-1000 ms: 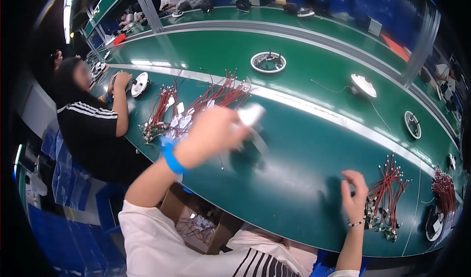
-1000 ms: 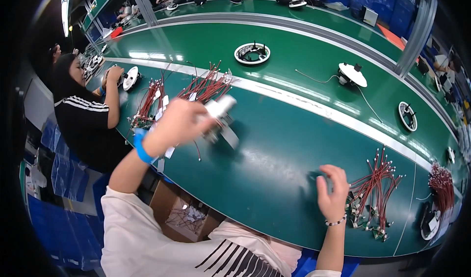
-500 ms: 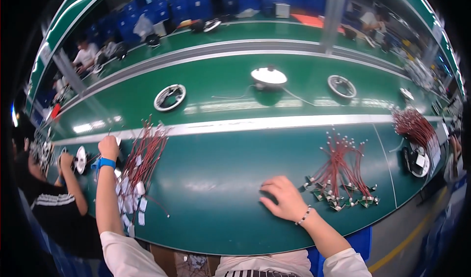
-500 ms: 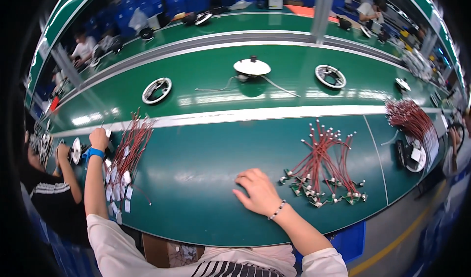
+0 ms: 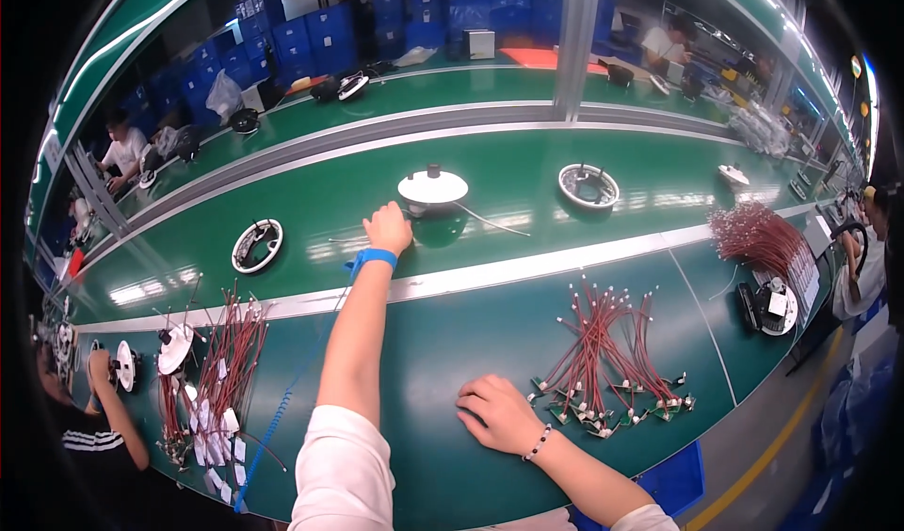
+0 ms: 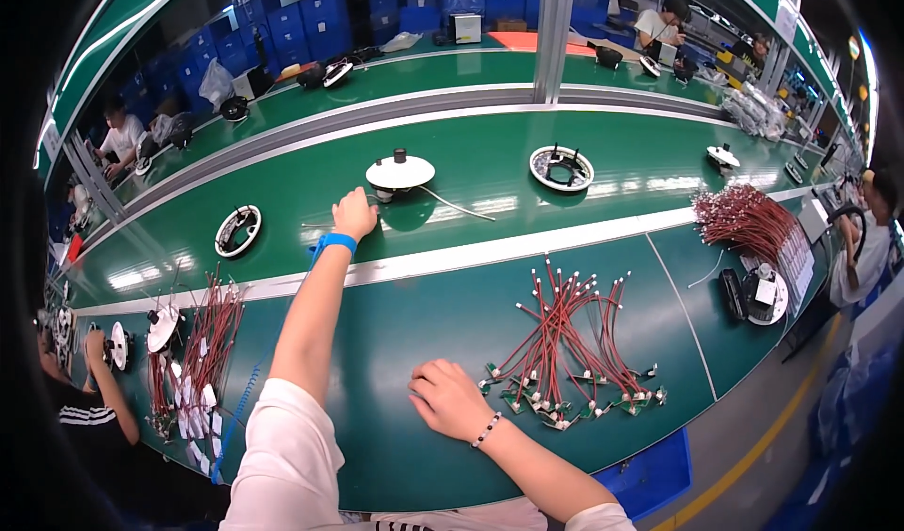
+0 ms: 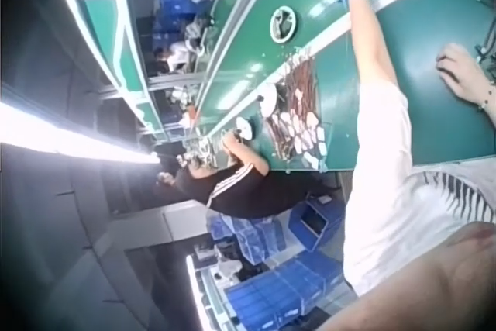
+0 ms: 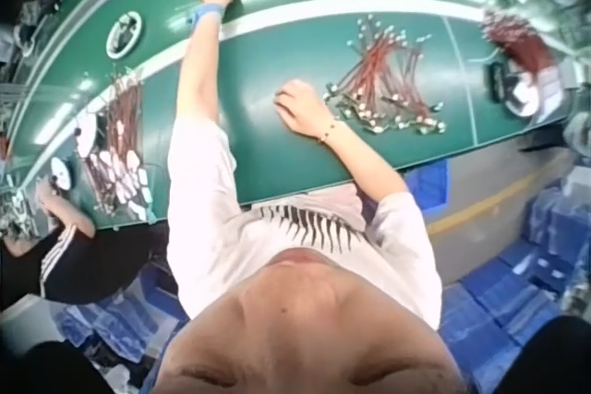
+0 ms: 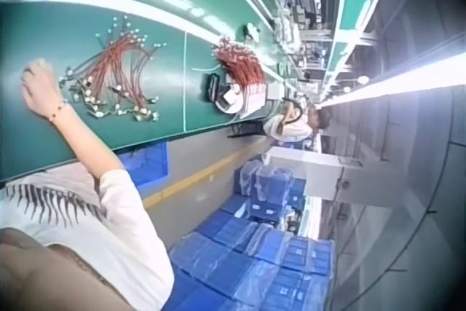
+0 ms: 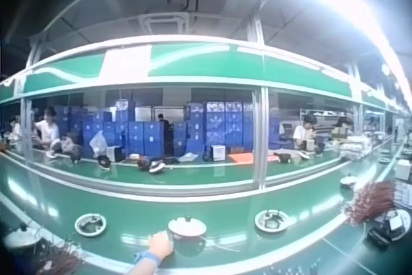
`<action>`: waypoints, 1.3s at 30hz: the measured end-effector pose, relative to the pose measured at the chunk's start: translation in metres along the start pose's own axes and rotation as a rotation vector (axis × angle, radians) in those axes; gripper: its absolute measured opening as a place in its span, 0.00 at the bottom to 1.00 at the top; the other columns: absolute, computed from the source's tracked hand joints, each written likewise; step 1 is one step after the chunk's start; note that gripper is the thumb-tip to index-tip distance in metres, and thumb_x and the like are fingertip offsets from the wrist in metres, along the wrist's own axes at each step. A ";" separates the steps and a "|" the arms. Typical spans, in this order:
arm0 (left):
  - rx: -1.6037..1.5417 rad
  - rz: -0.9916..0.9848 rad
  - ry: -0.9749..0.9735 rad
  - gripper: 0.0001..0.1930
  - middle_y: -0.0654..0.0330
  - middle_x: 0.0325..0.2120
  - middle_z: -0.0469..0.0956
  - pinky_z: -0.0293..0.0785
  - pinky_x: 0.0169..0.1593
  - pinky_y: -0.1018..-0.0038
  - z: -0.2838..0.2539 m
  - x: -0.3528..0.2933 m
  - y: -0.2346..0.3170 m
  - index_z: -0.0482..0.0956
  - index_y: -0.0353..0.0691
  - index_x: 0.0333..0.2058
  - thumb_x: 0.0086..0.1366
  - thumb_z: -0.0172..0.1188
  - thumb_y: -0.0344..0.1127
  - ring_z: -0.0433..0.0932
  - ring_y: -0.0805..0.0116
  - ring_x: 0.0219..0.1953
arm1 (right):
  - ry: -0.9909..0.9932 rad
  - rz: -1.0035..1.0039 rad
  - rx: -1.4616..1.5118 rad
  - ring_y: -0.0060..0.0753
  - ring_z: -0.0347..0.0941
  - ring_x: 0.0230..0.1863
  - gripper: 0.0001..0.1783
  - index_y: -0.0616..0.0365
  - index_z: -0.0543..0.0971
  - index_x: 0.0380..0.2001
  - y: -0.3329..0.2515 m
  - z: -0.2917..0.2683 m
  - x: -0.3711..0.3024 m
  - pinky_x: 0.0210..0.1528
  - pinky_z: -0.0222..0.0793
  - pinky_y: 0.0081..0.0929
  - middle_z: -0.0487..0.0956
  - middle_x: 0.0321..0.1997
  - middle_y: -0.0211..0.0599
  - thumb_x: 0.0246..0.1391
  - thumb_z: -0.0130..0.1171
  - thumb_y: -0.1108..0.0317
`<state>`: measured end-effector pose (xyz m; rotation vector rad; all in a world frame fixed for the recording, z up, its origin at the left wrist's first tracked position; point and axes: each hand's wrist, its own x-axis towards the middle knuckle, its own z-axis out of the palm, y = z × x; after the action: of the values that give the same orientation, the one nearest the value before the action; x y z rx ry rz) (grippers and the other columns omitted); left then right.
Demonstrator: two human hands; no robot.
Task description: Assembling wiring harnesses into round electronic components at a factory workbench.
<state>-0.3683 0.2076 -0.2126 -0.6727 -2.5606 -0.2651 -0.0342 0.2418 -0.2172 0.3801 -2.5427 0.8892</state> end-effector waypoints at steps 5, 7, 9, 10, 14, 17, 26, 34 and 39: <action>-0.455 0.037 -0.016 0.11 0.47 0.22 0.73 0.68 0.34 0.60 -0.007 0.015 -0.004 0.76 0.38 0.22 0.53 0.49 0.38 0.72 0.47 0.29 | 0.035 0.027 -0.017 0.35 0.65 0.34 0.07 0.57 0.72 0.25 0.002 -0.003 -0.002 0.36 0.61 0.29 0.69 0.31 0.32 0.38 0.56 0.71; -0.441 0.149 0.009 0.12 0.47 0.19 0.72 0.66 0.32 0.59 -0.036 0.015 0.000 0.74 0.36 0.19 0.54 0.48 0.37 0.71 0.47 0.27 | 0.030 0.018 -0.035 0.35 0.65 0.34 0.07 0.57 0.72 0.24 0.001 -0.004 -0.003 0.36 0.61 0.29 0.69 0.30 0.32 0.38 0.56 0.71; -0.471 0.248 0.017 0.13 0.49 0.17 0.72 0.66 0.28 0.66 -0.076 0.014 0.002 0.73 0.35 0.19 0.56 0.46 0.36 0.71 0.51 0.23 | 0.034 0.020 -0.033 0.35 0.65 0.34 0.07 0.57 0.72 0.24 0.000 -0.005 -0.004 0.36 0.61 0.29 0.69 0.30 0.32 0.38 0.56 0.71; -0.519 0.277 0.059 0.13 0.49 0.17 0.71 0.66 0.27 0.66 -0.095 0.013 0.005 0.73 0.34 0.19 0.55 0.46 0.35 0.71 0.51 0.22 | 0.038 0.015 -0.038 0.34 0.65 0.34 0.07 0.57 0.72 0.24 0.000 -0.005 -0.004 0.36 0.61 0.29 0.69 0.30 0.32 0.37 0.56 0.71; -0.629 0.341 -0.019 0.13 0.53 0.11 0.67 0.62 0.22 0.71 -0.167 -0.015 0.012 0.72 0.32 0.19 0.55 0.46 0.34 0.66 0.62 0.15 | 0.133 0.079 0.075 0.39 0.65 0.35 0.11 0.61 0.71 0.29 0.000 -0.003 -0.001 0.40 0.61 0.31 0.70 0.32 0.39 0.39 0.56 0.70; -0.728 0.352 -0.228 0.11 0.62 0.08 0.63 0.56 0.17 0.78 -0.209 -0.061 0.016 0.71 0.32 0.18 0.55 0.46 0.32 0.60 0.78 0.12 | 0.252 0.578 0.747 0.33 0.63 0.47 0.20 0.63 0.64 0.46 0.000 0.003 0.001 0.48 0.60 0.30 0.69 0.45 0.41 0.53 0.44 0.62; -0.854 0.578 -0.539 0.07 0.58 0.08 0.64 0.56 0.16 0.78 -0.273 -0.169 0.021 0.73 0.33 0.21 0.53 0.50 0.29 0.60 0.74 0.10 | 0.350 0.204 0.410 0.36 0.52 0.58 0.17 0.63 0.70 0.42 -0.029 -0.022 0.002 0.57 0.47 0.30 0.60 0.55 0.43 0.55 0.37 0.65; -0.602 0.769 -0.537 0.05 0.56 0.10 0.68 0.61 0.18 0.76 -0.301 -0.175 0.031 0.73 0.33 0.20 0.49 0.55 0.29 0.66 0.66 0.12 | 0.192 -0.010 0.539 0.35 0.69 0.32 0.15 0.65 0.69 0.39 -0.084 -0.041 0.024 0.38 0.63 0.26 0.73 0.31 0.41 0.55 0.37 0.67; -0.743 0.693 -0.263 0.04 0.57 0.17 0.72 0.67 0.26 0.78 -0.321 -0.167 0.027 0.73 0.33 0.25 0.48 0.54 0.26 0.72 0.69 0.21 | 0.220 0.207 1.061 0.12 0.56 0.14 0.18 0.64 0.70 0.29 -0.092 -0.037 0.029 0.18 0.53 0.13 0.63 0.12 0.25 0.57 0.36 0.59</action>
<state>-0.0984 0.0664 -0.0143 -1.9021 -2.2242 -0.9397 -0.0135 0.1922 -0.1289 0.2788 -1.7273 2.1769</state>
